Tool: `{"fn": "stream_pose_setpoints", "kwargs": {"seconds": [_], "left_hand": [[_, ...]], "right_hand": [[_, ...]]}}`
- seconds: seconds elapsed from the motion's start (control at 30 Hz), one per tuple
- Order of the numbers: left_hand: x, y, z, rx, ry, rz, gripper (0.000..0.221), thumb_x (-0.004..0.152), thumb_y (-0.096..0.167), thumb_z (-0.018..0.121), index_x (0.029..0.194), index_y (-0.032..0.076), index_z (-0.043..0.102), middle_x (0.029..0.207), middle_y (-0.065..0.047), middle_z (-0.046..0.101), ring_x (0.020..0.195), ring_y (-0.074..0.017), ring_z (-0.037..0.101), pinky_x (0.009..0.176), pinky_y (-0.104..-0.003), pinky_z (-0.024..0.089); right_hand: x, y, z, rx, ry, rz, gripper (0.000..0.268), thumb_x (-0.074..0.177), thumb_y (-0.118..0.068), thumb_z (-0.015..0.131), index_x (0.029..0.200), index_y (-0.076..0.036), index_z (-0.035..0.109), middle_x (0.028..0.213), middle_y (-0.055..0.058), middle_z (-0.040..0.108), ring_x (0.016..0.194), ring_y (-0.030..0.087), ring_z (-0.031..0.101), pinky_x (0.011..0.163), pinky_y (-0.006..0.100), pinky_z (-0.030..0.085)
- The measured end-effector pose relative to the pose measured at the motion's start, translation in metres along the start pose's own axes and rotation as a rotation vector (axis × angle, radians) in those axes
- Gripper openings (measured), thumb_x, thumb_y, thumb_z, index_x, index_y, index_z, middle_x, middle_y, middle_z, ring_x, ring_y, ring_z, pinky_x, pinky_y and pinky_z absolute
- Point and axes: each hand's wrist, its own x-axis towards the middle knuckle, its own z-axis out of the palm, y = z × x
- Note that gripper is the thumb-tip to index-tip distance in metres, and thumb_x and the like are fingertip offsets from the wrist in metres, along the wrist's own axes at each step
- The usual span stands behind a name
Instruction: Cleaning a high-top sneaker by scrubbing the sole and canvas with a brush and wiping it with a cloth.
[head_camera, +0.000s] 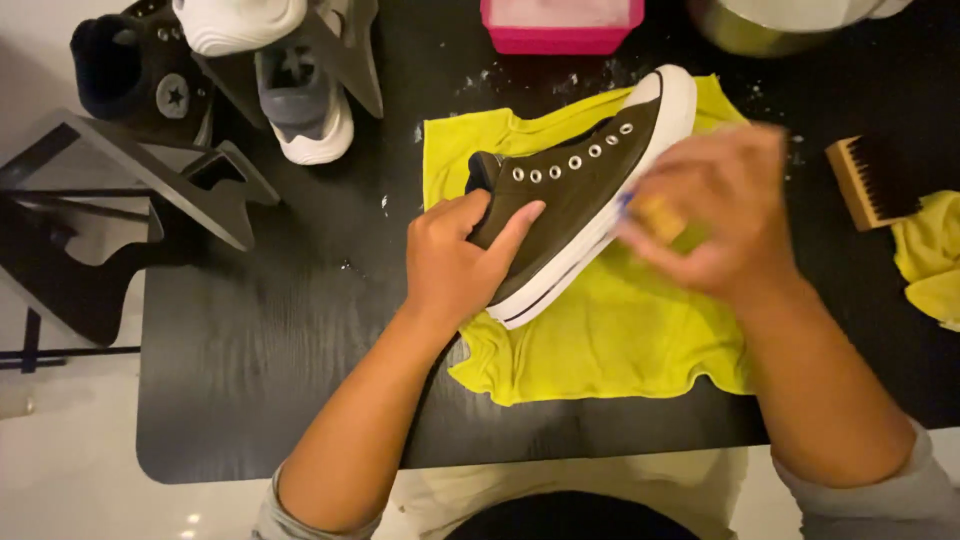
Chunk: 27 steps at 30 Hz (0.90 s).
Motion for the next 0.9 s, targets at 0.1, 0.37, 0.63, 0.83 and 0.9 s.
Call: {"fn": "stream_pose_setpoints", "kwargs": {"seconds": [0.1,0.37,0.63,0.83,0.9], "left_hand": [[-0.001,0.001,0.001,0.027,0.003,0.002,0.064,0.095,0.038,0.078,0.067,0.012,0.026,0.057,0.000,0.025,0.059,-0.0161,0.022,0.053,-0.035,0.026],[0.000,0.002,-0.001,-0.017,-0.003,-0.001,0.064,0.096,0.038,0.076,0.068,0.012,0.025,0.057,0.001,0.025,0.058,-0.0139,0.022,0.052,-0.034,0.025],[0.000,0.002,0.000,-0.009,-0.001,-0.014,0.065,0.094,0.039,0.077,0.066,0.011,0.026,0.056,-0.001,0.027,0.058,-0.0169,0.023,0.052,-0.036,0.028],[0.002,0.002,0.000,0.000,0.024,-0.005,0.064,0.094,0.039,0.077,0.066,0.011,0.027,0.054,-0.002,0.028,0.055,-0.0181,0.025,0.052,-0.036,0.030],[0.001,0.003,0.000,0.011,0.023,0.017,0.064,0.093,0.039,0.077,0.065,0.010,0.028,0.053,-0.004,0.030,0.051,-0.0206,0.031,0.053,-0.038,0.033]], "right_hand": [[0.003,0.006,-0.010,0.000,0.126,0.144,0.022,0.098,-0.012,0.085,0.111,0.004,0.077,0.115,0.018,0.062,0.113,0.038,0.047,0.104,0.050,0.040],[0.003,-0.009,-0.001,0.077,0.101,0.009,0.027,0.089,-0.023,0.089,0.104,-0.004,0.076,0.109,0.012,0.065,0.105,0.032,0.056,0.102,0.047,0.038],[0.005,-0.010,0.000,0.099,0.096,0.033,0.026,0.090,-0.021,0.086,0.106,-0.002,0.075,0.109,0.013,0.063,0.108,0.035,0.051,0.101,0.047,0.042],[-0.005,-0.007,0.009,0.118,0.181,-0.033,0.028,0.081,-0.027,0.083,0.095,-0.004,0.073,0.107,0.014,0.066,0.106,0.033,0.054,0.101,0.051,0.039],[-0.001,-0.019,0.006,0.093,0.030,-0.149,0.031,0.083,-0.041,0.090,0.103,-0.021,0.078,0.110,0.005,0.066,0.106,0.030,0.056,0.099,0.048,0.046]]}}
